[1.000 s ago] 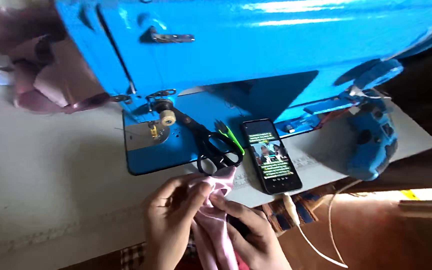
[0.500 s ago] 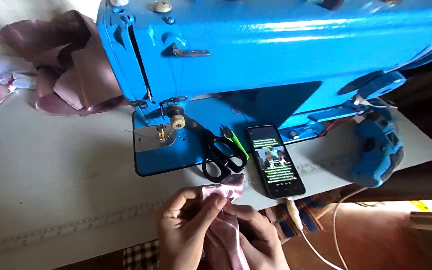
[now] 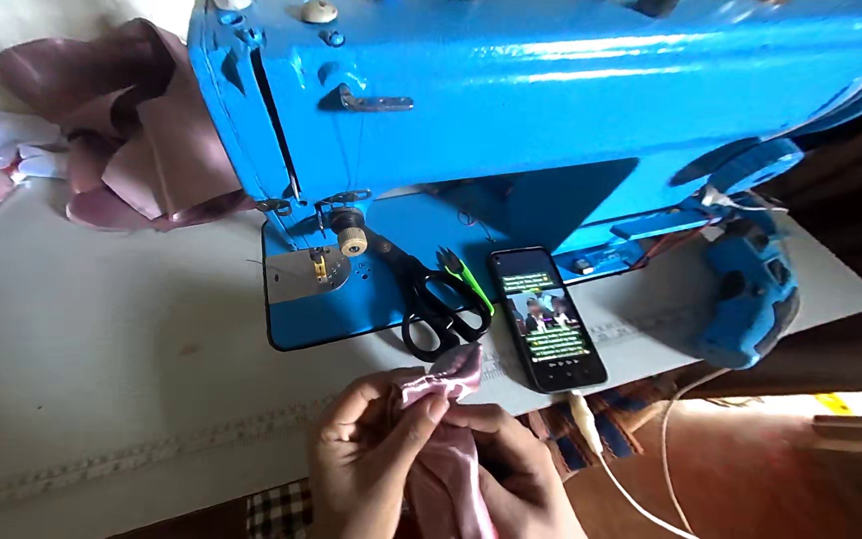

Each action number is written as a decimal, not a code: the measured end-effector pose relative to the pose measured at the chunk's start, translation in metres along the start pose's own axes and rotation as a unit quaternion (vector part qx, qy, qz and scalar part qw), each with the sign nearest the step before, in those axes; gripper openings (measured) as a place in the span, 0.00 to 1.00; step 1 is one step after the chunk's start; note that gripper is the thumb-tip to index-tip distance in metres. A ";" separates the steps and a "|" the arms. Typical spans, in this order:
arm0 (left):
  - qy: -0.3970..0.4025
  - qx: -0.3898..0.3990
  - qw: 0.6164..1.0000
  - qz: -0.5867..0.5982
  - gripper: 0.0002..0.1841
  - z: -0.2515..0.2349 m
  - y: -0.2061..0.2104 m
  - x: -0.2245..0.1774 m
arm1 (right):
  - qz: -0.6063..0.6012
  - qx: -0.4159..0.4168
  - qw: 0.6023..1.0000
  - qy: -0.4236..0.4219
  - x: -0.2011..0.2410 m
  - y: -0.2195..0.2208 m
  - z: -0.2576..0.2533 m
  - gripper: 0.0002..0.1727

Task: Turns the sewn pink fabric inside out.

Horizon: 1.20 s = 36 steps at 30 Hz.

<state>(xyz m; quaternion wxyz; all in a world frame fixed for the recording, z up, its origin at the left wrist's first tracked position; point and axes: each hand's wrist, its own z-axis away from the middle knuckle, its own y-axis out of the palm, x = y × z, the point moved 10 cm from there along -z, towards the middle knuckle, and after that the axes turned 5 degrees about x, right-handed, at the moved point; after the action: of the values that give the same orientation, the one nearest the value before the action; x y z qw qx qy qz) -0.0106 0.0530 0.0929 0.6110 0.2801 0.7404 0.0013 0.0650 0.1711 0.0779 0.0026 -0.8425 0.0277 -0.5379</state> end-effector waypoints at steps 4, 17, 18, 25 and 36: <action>-0.014 -0.023 0.999 -0.018 0.04 0.004 0.001 0.009 | -0.032 -0.005 0.999 0.002 -0.005 0.001 -0.004 0.16; 0.040 -0.066 0.995 -0.065 0.09 -0.004 -0.009 -0.006 | -0.069 -0.022 0.997 -0.028 -0.011 0.012 0.011 0.21; 0.042 -0.063 0.996 -0.054 0.09 -0.004 -0.007 -0.007 | -0.071 -0.024 0.997 -0.033 -0.010 0.012 0.012 0.21; 0.199 -0.059 0.958 -0.199 0.17 0.005 -0.002 -0.022 | -0.048 -0.044 0.997 -0.042 -0.009 0.007 0.011 0.20; 0.012 0.057 0.978 -0.201 0.07 -0.011 -0.023 -0.025 | 0.247 -0.054 0.963 -0.090 0.026 0.016 0.001 0.14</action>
<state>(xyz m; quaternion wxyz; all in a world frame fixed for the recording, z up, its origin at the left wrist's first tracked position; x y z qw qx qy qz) -0.0281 0.0267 0.1102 0.5732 0.1600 0.7875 -0.1604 0.0764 0.1540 0.1005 0.0923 -0.8533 0.2639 -0.4401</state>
